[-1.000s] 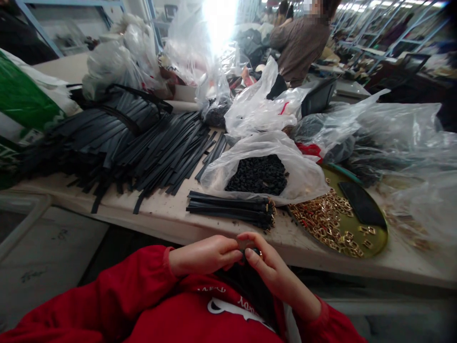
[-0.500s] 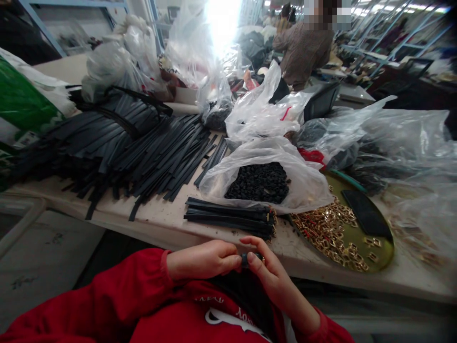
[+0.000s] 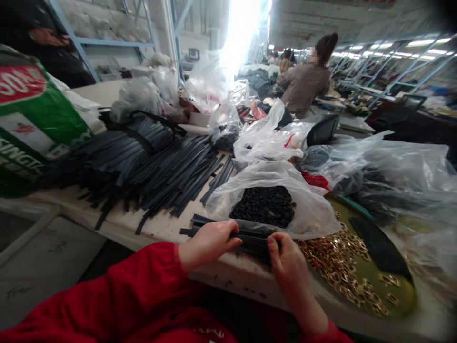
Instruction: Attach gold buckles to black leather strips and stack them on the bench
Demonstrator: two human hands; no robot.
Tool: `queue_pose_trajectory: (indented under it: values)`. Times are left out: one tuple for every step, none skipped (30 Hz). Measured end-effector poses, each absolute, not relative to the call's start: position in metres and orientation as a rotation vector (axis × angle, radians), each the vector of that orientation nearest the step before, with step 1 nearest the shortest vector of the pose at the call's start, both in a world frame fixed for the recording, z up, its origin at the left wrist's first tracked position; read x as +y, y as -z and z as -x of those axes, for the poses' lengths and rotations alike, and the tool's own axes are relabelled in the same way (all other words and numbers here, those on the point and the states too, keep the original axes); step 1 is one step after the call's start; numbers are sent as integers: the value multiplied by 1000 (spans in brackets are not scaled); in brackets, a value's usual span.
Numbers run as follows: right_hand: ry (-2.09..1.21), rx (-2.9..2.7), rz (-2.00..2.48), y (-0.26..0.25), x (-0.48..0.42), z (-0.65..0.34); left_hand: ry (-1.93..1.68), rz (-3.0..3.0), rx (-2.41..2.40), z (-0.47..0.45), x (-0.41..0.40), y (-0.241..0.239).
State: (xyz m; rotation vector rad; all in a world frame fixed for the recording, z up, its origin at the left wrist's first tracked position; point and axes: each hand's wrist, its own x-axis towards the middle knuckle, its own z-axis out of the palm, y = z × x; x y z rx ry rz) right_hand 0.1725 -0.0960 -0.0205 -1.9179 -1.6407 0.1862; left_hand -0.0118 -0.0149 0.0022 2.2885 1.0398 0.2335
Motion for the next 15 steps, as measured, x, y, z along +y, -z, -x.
queue_pose_trajectory:
  values:
    - [-20, -1697, 1934, 23, -87, -180, -309, -2341, 1051, 11, -10, 0]
    - [121, -1770, 1943, 27, -78, -185, -359, -2394, 1044, 11, -6, 3]
    - [247, -1824, 1950, 32, -71, -190, -395, -2453, 1063, 12, -2, 6]
    - [346, -1861, 1947, 36, -65, -193, -438, -2502, 1086, 14, 2, 7]
    - [412, -1882, 1935, 41, -62, -195, -474, -2533, 1121, 18, 7, 8]
    - [451, -1894, 1918, 45, -60, -196, -481, -2548, 1189, 24, 13, 8]
    - [472, -1904, 1898, 48, -59, -196, -461, -2545, 1291, 32, 20, 6]
    - [483, -1912, 1879, 50, -60, -195, -417, -2523, 1417, 41, 29, 3]
    - [491, -1917, 1864, 51, -62, -195, -335, -2474, 1597, 51, 38, 0]
    - [500, -1918, 1857, 51, -63, -193, -293, -2430, 1709, 60, 49, -2]
    - [509, -1918, 1855, 51, -65, -192, -259, -2394, 1779, 68, 59, -4]
    - [518, -1916, 1857, 51, -66, -190, -216, -2357, 1837, 74, 69, -4]
    - [526, -1913, 1862, 50, -67, -189, -166, -2318, 1875, 78, 78, -3]
    - [533, -1911, 1867, 50, -67, -187, -124, -2284, 1900, 80, 85, -2]
    - [539, -1913, 1870, 49, -68, -187, -87, -2255, 1914, 80, 90, 0]
